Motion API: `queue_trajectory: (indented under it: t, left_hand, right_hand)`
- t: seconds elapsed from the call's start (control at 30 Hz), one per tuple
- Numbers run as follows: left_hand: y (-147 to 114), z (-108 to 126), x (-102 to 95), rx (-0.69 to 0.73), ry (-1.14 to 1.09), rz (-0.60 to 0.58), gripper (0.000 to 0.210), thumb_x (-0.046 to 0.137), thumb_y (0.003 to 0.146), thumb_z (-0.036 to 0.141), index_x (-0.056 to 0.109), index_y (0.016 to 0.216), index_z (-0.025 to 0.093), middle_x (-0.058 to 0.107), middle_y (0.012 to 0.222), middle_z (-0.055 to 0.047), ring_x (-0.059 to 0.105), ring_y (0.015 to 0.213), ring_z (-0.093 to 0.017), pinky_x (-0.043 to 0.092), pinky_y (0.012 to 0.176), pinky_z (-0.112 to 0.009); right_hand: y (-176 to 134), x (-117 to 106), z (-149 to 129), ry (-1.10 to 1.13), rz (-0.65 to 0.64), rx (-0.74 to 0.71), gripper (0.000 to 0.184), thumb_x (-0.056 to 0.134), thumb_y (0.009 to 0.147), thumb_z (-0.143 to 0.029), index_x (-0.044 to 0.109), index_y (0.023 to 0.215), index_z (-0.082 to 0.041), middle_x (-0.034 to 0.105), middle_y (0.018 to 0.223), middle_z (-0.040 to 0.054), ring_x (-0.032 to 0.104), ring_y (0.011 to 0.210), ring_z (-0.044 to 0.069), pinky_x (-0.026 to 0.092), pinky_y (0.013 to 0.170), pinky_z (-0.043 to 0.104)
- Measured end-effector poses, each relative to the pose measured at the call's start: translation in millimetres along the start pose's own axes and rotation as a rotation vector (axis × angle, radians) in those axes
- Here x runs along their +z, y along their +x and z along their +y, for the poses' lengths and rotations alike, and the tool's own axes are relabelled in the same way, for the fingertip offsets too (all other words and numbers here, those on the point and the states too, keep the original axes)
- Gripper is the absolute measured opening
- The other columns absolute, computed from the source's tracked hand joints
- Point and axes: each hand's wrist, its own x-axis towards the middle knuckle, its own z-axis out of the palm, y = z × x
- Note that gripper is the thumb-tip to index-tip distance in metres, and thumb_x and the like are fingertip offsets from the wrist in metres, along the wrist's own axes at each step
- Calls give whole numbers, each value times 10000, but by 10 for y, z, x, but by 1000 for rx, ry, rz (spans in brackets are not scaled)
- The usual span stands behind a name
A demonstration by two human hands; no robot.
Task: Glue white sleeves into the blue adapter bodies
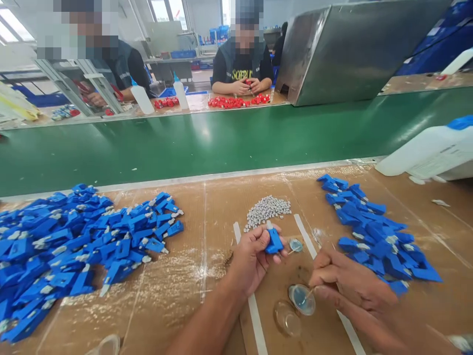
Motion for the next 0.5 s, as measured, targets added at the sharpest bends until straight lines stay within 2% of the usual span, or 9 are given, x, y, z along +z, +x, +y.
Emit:
queue_trajectory:
  t: [0.1, 0.17, 0.3, 0.4, 0.5]
  left_hand:
    - [-13, 66, 18, 30, -45, 14, 511, 1073, 712, 399, 803, 1020, 95, 776, 854, -79, 750, 700, -146, 531, 537, -145]
    - [-24, 134, 9, 94, -91, 56, 507, 1083, 695, 370, 807, 1027, 104, 780, 873, -73, 740, 704, -137, 530, 534, -141]
    - [-32, 269, -50, 239, -160, 159, 486, 1079, 700, 316, 806, 1054, 124, 785, 904, -54, 726, 727, -123, 546, 553, -140]
    - [-19, 300, -83, 251, -182, 191, 471, 1064, 720, 296, 800, 1070, 122, 782, 908, -48, 721, 720, -118, 545, 550, -142]
    - [2, 283, -86, 218, -203, 200, 505, 1079, 695, 314, 801, 1065, 111, 785, 892, -55, 719, 705, -125, 545, 545, -155]
  right_hand:
    - [-31, 35, 135, -119, 50, 33, 178, 633, 1137, -365, 787, 1220, -330, 822, 1123, 45, 801, 1009, 243, 644, 846, 303]
    - [108, -10, 266, -216, 120, 34, 220, 614, 1150, -373, 768, 1291, -305, 830, 1094, 59, 802, 957, 244, 638, 798, 312]
    - [653, -161, 513, -415, 98, -63, 271, 530, 1145, -269, 792, 1170, -202, 752, 880, 77, 720, 746, 238, 544, 640, 329]
    - [1021, -176, 657, -455, 28, -104, 255, 557, 1091, -200, 810, 1059, -206, 752, 877, 70, 719, 768, 239, 535, 679, 337]
    - [1206, -110, 776, -450, -30, -113, 256, 575, 1076, -190, 814, 993, -225, 780, 913, 61, 745, 828, 238, 557, 732, 336]
